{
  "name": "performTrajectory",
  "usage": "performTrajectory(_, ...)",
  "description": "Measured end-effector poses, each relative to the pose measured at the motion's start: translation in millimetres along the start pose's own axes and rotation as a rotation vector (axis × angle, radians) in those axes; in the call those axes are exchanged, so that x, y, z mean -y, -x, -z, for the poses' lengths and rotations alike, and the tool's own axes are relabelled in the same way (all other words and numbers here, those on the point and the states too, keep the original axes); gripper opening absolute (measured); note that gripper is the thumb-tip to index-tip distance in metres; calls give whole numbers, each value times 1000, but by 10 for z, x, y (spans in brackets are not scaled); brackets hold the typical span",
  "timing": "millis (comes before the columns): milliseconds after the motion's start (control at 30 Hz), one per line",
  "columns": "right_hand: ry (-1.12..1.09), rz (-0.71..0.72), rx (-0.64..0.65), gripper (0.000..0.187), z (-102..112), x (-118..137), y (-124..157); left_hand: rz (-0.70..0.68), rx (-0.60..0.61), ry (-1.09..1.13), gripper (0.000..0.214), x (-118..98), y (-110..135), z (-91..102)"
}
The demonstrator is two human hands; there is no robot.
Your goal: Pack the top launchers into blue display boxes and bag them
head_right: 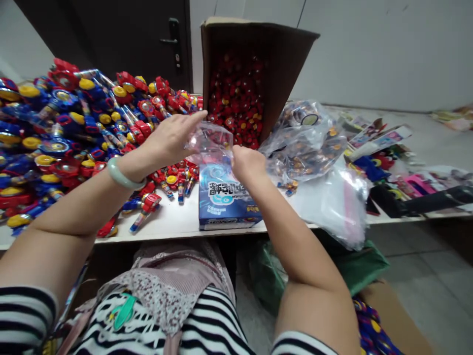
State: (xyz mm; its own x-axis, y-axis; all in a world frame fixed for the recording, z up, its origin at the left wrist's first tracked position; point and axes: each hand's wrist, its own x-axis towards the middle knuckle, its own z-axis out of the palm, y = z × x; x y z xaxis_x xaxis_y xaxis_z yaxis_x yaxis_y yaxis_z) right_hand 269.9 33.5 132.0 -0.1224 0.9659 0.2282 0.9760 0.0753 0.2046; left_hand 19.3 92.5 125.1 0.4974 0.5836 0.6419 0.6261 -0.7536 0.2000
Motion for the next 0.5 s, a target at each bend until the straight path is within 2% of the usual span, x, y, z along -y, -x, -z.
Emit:
performTrajectory(167,80,52,60,29,167,210,-82,-58,44,-89,94,-127,-390,26)
performTrajectory(233,102,89,64,30,183,233,-99,-81,138,-123,88,-215,-497,42)
performTrajectory(267,104,102,53,31,187,231,-105,-61,206,-165,77,-252,-524,30)
performTrajectory(367,102,78,4,32,169,135,-103,121,441,-318,33,-256,-470,-66)
performTrajectory(433,112,69,-4,32,89,-30,-86,265,492,-392,30,-154,-329,-137)
performTrajectory(500,114,55,24,33,-62,-266,-88,342,438,-436,33,8,-158,-203)
